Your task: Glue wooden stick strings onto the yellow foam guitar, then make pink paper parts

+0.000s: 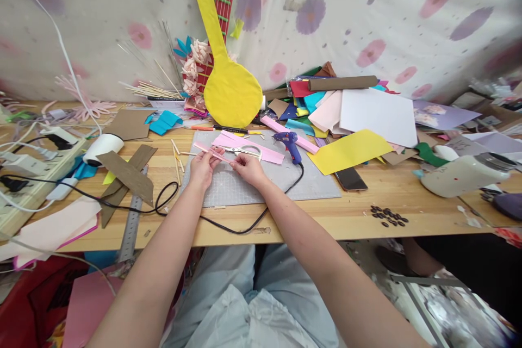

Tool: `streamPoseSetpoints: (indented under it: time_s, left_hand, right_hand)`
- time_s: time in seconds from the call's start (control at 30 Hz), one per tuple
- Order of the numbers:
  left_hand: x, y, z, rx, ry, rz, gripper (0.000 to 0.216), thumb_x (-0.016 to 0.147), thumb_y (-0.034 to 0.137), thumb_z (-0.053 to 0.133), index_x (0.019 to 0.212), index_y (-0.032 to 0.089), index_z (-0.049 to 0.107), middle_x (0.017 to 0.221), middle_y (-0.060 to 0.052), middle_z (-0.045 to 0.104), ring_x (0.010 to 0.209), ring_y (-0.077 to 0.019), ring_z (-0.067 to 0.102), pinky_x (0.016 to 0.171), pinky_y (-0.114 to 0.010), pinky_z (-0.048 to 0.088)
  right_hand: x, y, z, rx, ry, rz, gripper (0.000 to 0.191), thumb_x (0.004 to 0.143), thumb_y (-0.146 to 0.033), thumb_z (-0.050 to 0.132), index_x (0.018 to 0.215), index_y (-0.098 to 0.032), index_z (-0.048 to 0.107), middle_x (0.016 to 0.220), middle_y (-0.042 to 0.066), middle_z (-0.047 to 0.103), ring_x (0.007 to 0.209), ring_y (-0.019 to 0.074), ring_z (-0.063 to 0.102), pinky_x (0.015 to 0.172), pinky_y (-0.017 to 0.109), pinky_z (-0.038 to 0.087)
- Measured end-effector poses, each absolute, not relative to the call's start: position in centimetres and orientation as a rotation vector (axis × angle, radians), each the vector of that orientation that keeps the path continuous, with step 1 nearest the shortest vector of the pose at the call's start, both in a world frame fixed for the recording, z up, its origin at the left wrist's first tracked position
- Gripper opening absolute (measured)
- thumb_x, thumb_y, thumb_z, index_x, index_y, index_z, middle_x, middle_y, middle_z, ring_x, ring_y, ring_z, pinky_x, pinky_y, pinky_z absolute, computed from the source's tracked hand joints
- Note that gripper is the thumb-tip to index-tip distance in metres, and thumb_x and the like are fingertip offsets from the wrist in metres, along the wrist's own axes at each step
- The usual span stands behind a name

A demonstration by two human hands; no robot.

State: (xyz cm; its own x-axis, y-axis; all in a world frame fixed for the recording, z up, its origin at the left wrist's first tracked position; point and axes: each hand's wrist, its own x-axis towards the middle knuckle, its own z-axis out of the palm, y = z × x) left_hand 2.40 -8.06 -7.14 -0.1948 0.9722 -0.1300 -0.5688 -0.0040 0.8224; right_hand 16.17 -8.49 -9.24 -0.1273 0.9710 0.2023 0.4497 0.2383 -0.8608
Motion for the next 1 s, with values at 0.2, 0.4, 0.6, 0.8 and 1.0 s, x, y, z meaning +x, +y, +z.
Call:
streamPoseSetpoints:
  time_s: [0.2,0.4,0.6,0.8,1.0]
  left_hand:
    - [2.0,-7.8,-7.3,0.578,0.916,1.637,0.012,0.080,0.012,0.045,0.078,0.011,0.056,0.081,-0.011,0.067,0.084,-0.0172,0.064,0.086,-0.036,0.045]
    - [1.6,-7.7,-7.4,0.570,0.899,1.617,0.015,0.081,0.010,0.042,0.074,0.011,0.055,0.075,-0.008,0.068,0.078,-0.0156,0.065,0.084,-0.036,0.046]
    - [1.2,-7.7,-7.6,0.606,0.838,1.582,0.013,0.080,0.012,0.044,0.075,0.012,0.056,0.082,-0.009,0.068,0.084,-0.0163,0.064,0.086,-0.037,0.045]
    - [1.0,-7.8,-7.6,0.604,0.828,1.558,0.009,0.079,0.015,0.047,0.077,0.013,0.056,0.086,-0.009,0.067,0.087,-0.0159,0.063,0.086,-0.035,0.045]
    - [0.8,-8.0,-7.2,0.581,0.806,1.496,0.015,0.080,0.017,0.045,0.079,0.011,0.058,0.087,-0.011,0.067,0.089,-0.0168,0.062,0.087,-0.033,0.045]
  right_hand:
    - [16.3,-8.6,-9.2,-1.307,-1.714,0.859,0.015,0.070,-0.031,0.053,0.065,-0.017,0.054,0.057,-0.004,0.052,0.055,0.0083,0.043,0.053,0.020,0.032]
    - [16.4,-8.6,-8.9,-1.317,-1.700,0.882,0.014,0.069,-0.031,0.054,0.064,-0.017,0.056,0.056,-0.004,0.052,0.055,0.0086,0.044,0.054,0.021,0.033]
    - [16.4,-8.7,-8.6,-1.331,-1.689,0.922,0.016,0.070,-0.031,0.053,0.065,-0.016,0.057,0.055,-0.004,0.053,0.053,0.0083,0.044,0.055,0.021,0.033]
    - [16.4,-8.7,-8.7,-1.368,-1.699,0.885,0.018,0.071,-0.031,0.052,0.063,-0.016,0.058,0.054,-0.003,0.053,0.052,0.0083,0.044,0.053,0.020,0.032]
    - [16.4,-8.6,-8.6,-1.411,-1.718,0.885,0.019,0.072,-0.030,0.051,0.061,-0.017,0.057,0.054,-0.002,0.055,0.052,0.0089,0.046,0.052,0.020,0.032]
